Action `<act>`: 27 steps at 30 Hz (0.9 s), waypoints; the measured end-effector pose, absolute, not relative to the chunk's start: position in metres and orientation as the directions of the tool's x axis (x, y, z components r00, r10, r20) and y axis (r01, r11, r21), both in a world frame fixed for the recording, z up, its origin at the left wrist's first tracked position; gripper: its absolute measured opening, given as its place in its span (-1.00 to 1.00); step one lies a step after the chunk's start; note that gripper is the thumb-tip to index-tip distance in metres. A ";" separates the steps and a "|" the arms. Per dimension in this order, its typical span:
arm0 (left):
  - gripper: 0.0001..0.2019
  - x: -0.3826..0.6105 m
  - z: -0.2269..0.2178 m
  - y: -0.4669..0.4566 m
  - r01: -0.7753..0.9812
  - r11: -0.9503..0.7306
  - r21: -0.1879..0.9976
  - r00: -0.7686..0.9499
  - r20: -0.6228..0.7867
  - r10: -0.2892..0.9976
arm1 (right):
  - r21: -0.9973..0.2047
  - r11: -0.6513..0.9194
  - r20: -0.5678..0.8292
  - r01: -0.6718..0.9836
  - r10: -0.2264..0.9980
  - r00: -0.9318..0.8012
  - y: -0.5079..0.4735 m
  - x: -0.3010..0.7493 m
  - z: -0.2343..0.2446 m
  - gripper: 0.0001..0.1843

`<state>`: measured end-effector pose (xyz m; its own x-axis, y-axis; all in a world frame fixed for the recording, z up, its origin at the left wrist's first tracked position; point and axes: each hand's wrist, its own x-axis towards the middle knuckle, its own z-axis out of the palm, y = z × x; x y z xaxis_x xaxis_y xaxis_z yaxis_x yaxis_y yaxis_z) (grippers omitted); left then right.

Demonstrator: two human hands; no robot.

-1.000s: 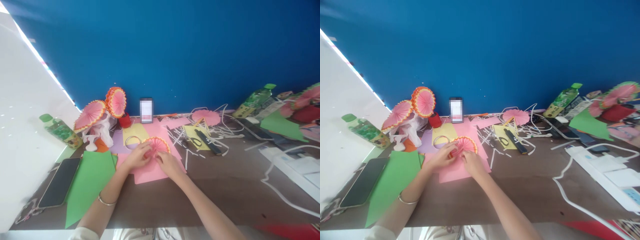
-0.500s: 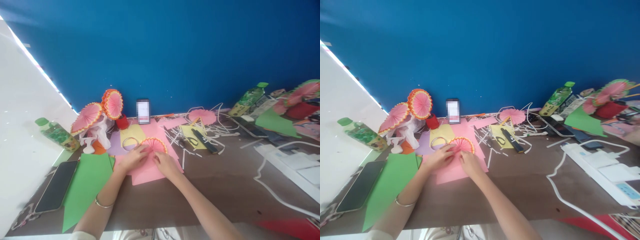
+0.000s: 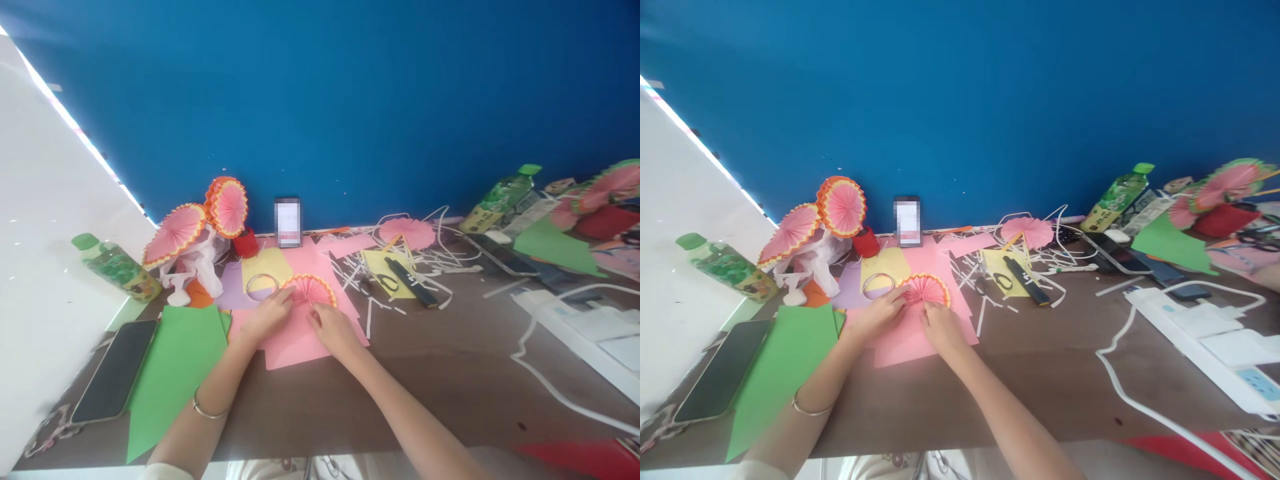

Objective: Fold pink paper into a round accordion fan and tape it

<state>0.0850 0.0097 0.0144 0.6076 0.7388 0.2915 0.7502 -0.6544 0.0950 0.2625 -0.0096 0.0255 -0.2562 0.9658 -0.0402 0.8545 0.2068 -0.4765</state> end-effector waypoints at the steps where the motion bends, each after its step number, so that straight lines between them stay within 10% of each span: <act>1: -0.77 0.087 0.015 0.009 0.759 -0.646 0.080 0.602 0.292 0.743 | -0.493 0.197 -0.027 0.847 0.970 -0.242 -0.009 0.262 0.024 -0.88; 17: -0.83 0.119 0.005 -0.005 0.720 -0.331 0.610 0.219 0.253 0.942 | -0.728 0.147 0.000 0.670 0.977 -0.213 -0.003 0.269 0.003 -0.87; 27: -0.81 0.126 0.009 -0.007 0.734 -0.289 0.615 0.199 0.211 0.957 | -0.750 0.155 -0.043 0.643 0.959 -0.281 -0.004 0.273 0.013 -0.88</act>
